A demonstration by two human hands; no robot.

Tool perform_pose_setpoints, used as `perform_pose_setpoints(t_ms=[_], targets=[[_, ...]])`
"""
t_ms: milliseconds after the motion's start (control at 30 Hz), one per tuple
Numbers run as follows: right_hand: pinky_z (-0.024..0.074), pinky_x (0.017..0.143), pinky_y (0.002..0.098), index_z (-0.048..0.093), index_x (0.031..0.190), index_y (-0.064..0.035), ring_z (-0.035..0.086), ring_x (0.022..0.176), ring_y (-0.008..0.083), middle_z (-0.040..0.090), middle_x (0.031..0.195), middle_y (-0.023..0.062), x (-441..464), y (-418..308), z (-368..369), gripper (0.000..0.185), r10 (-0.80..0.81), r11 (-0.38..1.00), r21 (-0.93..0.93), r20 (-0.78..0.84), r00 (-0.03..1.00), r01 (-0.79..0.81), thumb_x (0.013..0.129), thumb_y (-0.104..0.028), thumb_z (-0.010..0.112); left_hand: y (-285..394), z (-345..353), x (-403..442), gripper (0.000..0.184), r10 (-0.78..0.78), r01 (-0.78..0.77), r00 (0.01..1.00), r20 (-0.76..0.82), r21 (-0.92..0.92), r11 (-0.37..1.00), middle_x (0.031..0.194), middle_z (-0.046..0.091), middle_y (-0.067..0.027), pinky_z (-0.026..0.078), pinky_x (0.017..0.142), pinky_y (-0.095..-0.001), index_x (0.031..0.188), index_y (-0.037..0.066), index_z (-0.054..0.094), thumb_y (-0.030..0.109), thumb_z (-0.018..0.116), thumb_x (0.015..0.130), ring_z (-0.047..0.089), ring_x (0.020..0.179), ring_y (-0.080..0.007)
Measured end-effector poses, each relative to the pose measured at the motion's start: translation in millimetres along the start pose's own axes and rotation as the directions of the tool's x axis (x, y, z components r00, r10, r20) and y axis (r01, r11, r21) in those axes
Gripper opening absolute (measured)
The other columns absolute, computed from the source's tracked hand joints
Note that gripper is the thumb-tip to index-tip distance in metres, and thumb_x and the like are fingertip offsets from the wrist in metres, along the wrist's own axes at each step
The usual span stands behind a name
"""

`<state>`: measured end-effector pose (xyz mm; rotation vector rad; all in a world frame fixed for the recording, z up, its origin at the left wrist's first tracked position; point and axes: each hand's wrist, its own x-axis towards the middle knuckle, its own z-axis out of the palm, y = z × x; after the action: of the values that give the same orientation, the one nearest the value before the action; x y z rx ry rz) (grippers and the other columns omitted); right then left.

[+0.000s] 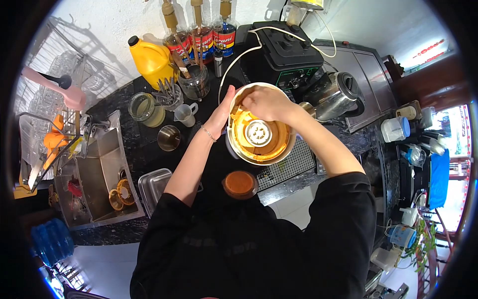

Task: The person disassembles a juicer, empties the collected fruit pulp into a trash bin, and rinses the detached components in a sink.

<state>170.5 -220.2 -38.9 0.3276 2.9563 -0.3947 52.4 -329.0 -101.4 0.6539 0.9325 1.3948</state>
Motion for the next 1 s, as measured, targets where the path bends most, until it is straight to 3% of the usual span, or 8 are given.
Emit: perform_pose_setpoints(t_ms=[33,100,167,333,400,533,667,1000], targets=[[0.0412,0.081,0.0296,0.062,0.088,0.0025,0.055,0.087,0.0233,0.060,0.094,0.0114,0,-2,-4,0.034,-0.001,1.000,-0.006,-0.001,1.000,0.001,0.085,-0.022,0.040,-1,-1,2,0.069,0.006,-0.006,1.000,0.002,0.000,1.000,0.125,0.050,-0.0076,0.040,0.089,-0.0289,0.128,0.009,0.045,0.063,0.030,0.087,0.049,0.108,-0.0160],[0.0414,0.081,0.0301,0.063,0.087,0.0022,0.055,0.087,0.0237,0.061,0.096,0.0107,-2,-9,-18,0.034,0.060,0.934,0.355,-0.049,0.997,-0.039,0.085,-0.022,0.039,-3,-3,7,0.070,0.030,-0.029,0.999,0.018,-0.007,1.000,0.124,0.050,-0.0076,0.040,0.088,-0.0286,0.128,0.009,0.044,0.064,0.030,0.087,0.050,0.108,-0.0159],[0.0415,0.081,0.0305,0.063,0.087,0.0019,0.055,0.086,0.0241,0.061,0.097,0.0099,-5,-15,-23,0.035,0.145,0.728,0.683,-0.068,0.987,-0.060,0.086,-0.023,0.038,-7,-5,7,0.070,0.033,-0.033,0.999,0.036,-0.006,0.999,0.124,0.051,-0.0077,0.041,0.088,-0.0283,0.129,0.009,0.044,0.064,0.030,0.087,0.050,0.107,-0.0157],[0.0429,0.081,0.0294,0.063,0.091,0.0021,0.056,0.084,0.0208,0.061,0.096,0.0093,1,-23,-15,0.040,0.138,0.851,0.517,-0.044,0.989,-0.095,0.089,-0.029,0.037,4,-1,-1,0.065,-0.070,0.070,0.997,0.026,-0.017,0.997,0.127,0.047,-0.0072,0.034,0.096,-0.0299,0.130,0.010,0.042,0.059,0.030,0.090,0.045,0.115,-0.0162],[0.0467,0.069,0.0303,0.062,0.089,0.0029,0.057,0.069,0.0213,0.063,0.083,0.0079,0,-16,-37,0.045,0.331,0.822,0.462,0.085,0.940,-0.331,0.091,-0.033,0.036,6,-1,-1,0.063,-0.042,0.041,0.998,0.038,0.014,0.999,0.127,0.047,-0.0074,0.034,0.096,-0.0297,0.130,0.010,0.041,0.057,0.031,0.090,0.045,0.115,-0.0162],[0.0472,0.060,0.0314,0.061,0.083,0.0034,0.058,0.063,0.0233,0.062,0.075,0.0099,-12,1,-65,0.054,0.500,0.651,0.634,0.055,0.864,-0.417,0.093,-0.042,0.034,5,1,-1,0.057,0.019,-0.028,0.996,0.090,0.103,0.994,0.125,0.048,-0.0079,0.034,0.096,-0.0291,0.131,0.009,0.041,0.051,0.035,0.091,0.045,0.114,-0.0160],[0.0468,0.057,0.0304,0.058,0.083,0.0021,0.060,0.066,0.0245,0.062,0.076,0.0131,-24,-13,-78,0.060,0.472,0.771,0.282,0.350,0.809,-0.572,0.092,-0.052,0.033,7,2,-3,0.053,-0.012,0.010,0.998,0.062,0.035,0.999,0.125,0.049,-0.0078,0.034,0.096,-0.0288,0.130,0.009,0.041,0.045,0.038,0.091,0.046,0.114,-0.0160],[0.0491,0.058,0.0334,0.049,0.102,0.0030,0.063,0.069,0.0288,0.063,0.083,0.0174,-32,-27,-61,0.071,0.412,0.889,0.059,0.330,0.849,-0.454,0.087,-0.064,0.029,7,2,-5,0.053,-0.003,0.000,0.999,0.051,0.057,0.998,0.125,0.048,-0.0072,0.034,0.097,-0.0292,0.129,0.008,0.042,0.045,0.039,0.091,0.045,0.114,-0.0166]])
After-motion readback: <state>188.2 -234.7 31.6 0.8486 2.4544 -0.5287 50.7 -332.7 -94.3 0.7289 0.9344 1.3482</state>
